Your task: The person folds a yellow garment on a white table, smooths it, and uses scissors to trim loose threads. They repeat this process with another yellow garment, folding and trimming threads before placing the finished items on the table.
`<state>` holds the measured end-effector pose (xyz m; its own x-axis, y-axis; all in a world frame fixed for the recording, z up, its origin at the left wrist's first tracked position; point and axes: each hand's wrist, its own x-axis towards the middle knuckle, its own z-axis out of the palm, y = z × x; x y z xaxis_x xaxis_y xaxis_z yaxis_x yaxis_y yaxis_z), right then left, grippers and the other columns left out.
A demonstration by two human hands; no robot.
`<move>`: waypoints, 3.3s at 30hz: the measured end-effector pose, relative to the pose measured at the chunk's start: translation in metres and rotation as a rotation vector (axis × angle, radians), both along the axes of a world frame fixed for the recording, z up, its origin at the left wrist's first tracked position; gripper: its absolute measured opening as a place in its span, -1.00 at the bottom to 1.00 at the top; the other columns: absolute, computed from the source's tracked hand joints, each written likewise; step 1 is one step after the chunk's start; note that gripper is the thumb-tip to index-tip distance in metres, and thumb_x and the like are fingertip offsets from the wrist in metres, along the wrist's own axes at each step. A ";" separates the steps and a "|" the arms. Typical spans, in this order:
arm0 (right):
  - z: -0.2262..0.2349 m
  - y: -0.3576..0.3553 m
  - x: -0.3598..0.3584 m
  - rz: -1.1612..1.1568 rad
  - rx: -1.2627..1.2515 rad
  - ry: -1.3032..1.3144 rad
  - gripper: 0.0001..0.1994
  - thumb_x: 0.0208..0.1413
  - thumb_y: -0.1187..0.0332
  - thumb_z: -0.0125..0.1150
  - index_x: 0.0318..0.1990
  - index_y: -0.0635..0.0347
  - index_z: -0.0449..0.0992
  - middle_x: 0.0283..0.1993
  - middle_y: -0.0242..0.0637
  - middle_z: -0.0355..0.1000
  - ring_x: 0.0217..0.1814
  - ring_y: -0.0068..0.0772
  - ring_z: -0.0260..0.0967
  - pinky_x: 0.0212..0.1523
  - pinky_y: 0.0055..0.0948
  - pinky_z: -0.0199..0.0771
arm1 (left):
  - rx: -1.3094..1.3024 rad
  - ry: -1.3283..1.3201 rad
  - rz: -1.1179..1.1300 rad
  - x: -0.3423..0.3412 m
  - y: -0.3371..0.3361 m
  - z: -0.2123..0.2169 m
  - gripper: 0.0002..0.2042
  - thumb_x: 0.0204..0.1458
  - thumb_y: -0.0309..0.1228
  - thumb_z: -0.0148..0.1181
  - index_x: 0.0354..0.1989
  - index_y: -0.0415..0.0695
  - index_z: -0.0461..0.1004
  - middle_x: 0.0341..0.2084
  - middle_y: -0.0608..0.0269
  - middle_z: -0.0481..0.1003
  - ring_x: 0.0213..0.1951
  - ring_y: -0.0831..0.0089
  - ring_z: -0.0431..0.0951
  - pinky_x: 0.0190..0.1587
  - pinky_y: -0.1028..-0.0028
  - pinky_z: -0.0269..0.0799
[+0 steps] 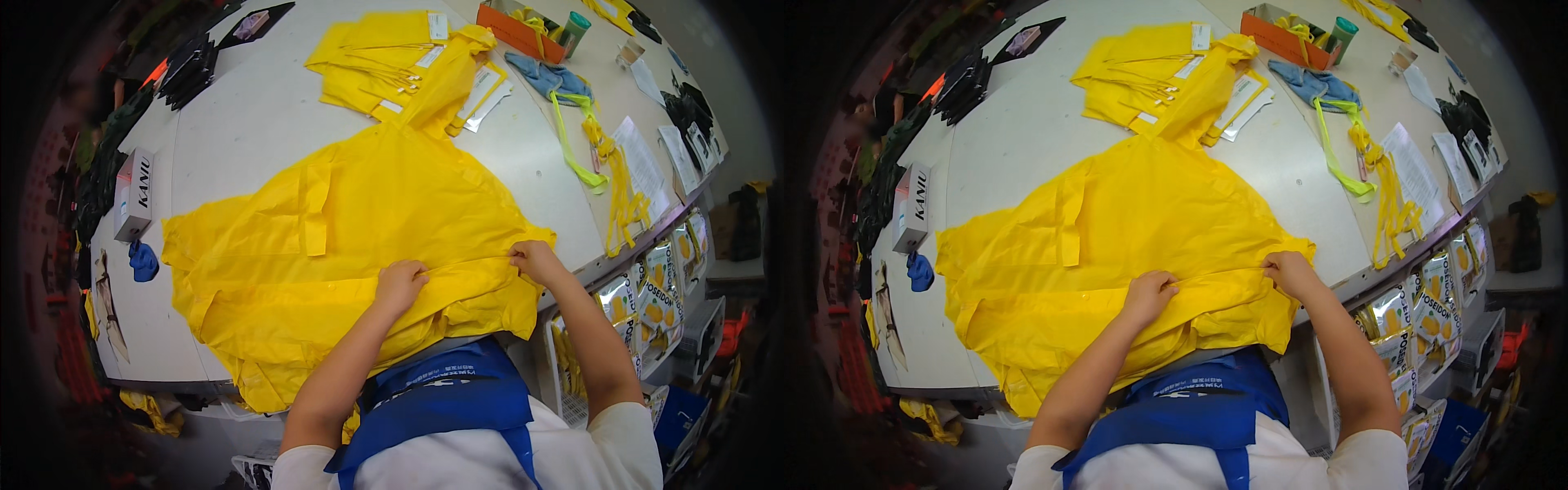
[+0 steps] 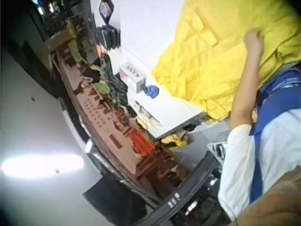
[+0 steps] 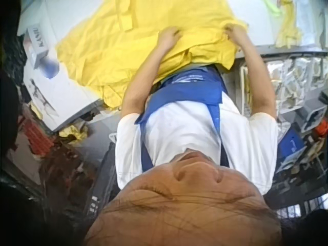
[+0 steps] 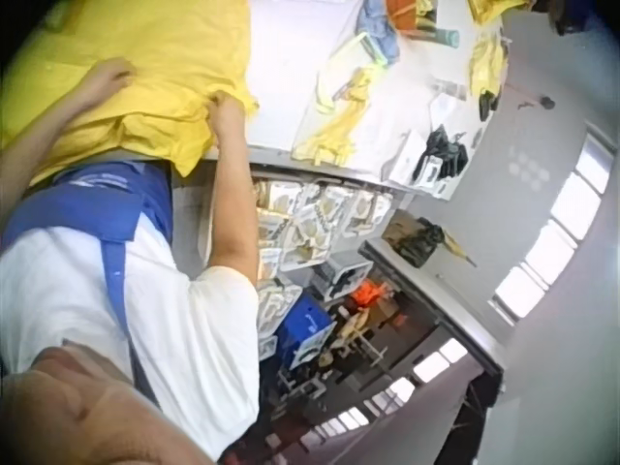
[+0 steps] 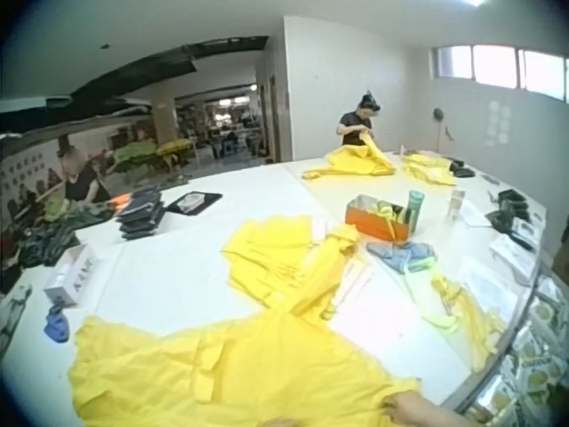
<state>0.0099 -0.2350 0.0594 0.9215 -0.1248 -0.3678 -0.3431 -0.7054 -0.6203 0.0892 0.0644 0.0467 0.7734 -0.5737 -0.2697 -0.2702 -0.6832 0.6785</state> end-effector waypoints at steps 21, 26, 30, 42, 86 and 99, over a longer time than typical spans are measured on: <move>-0.022 -0.012 0.029 0.086 0.083 0.289 -0.86 -0.22 0.50 0.35 -0.54 0.29 0.46 -0.58 -0.25 0.45 -0.59 -0.44 0.45 -0.52 -0.46 0.42 | 0.296 0.174 -0.062 0.029 -0.008 -0.021 -0.88 -0.21 -0.29 0.28 -0.58 -0.06 0.57 -0.50 0.08 0.54 -0.37 0.12 0.55 -0.31 0.22 0.45; -0.014 -0.005 0.032 0.041 0.076 0.315 -0.87 -0.20 0.50 0.34 -0.53 0.29 0.46 -0.57 -0.23 0.45 -0.57 -0.40 0.44 -0.50 -0.44 0.41 | 0.273 0.179 -0.036 0.024 -0.007 -0.020 -0.82 -0.20 -0.26 0.29 -0.56 -0.09 0.52 -0.52 0.13 0.53 -0.39 0.14 0.53 -0.33 0.24 0.43; -0.015 -0.005 0.026 0.031 0.055 0.266 -0.86 -0.20 0.49 0.33 -0.52 0.29 0.46 -0.57 -0.21 0.45 -0.54 -0.35 0.44 -0.47 -0.42 0.41 | 0.192 0.141 0.005 0.018 -0.002 -0.017 -0.83 -0.17 -0.29 0.26 -0.49 -0.11 0.51 -0.47 0.12 0.52 -0.35 0.12 0.52 -0.30 0.25 0.41; -0.001 -0.014 -0.002 0.055 -0.002 -0.081 -0.85 -0.18 0.50 0.30 -0.48 0.30 0.42 -0.49 -0.14 0.39 -0.44 -0.14 0.36 -0.42 -0.35 0.35 | 0.103 -0.271 -0.018 -0.013 0.069 0.023 -0.87 -0.13 -0.34 0.25 -0.45 -0.08 0.49 -0.46 0.23 0.47 -0.33 0.23 0.45 -0.21 0.29 0.26; 0.008 0.147 0.113 0.630 -0.413 0.060 -0.83 -0.25 0.44 0.31 -0.43 0.19 0.48 -0.37 -0.19 0.45 -0.32 -0.13 0.40 -0.25 -0.23 0.35 | 0.403 -0.547 0.524 -0.090 0.218 0.069 -0.75 -0.23 -0.31 0.30 -0.35 -0.07 0.43 -0.38 0.29 0.46 -0.18 0.25 0.42 -0.10 0.25 0.18; 0.033 0.341 0.049 1.226 0.183 -0.789 -0.75 -0.12 0.32 0.12 -0.20 0.01 0.47 -0.22 -0.39 0.38 -0.07 -0.36 0.31 0.02 -0.32 0.23 | -0.594 0.603 1.024 -0.085 0.255 0.062 -0.76 0.12 -0.27 0.09 -0.19 -0.20 0.40 -0.40 0.32 0.43 -0.52 0.58 0.41 -0.49 0.54 0.39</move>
<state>0.0589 0.1056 0.0924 0.3793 0.8583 0.3455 0.8618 -0.1919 -0.4695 0.0041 0.3191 0.1089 0.7727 0.0432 -0.6334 0.6319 0.0433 0.7738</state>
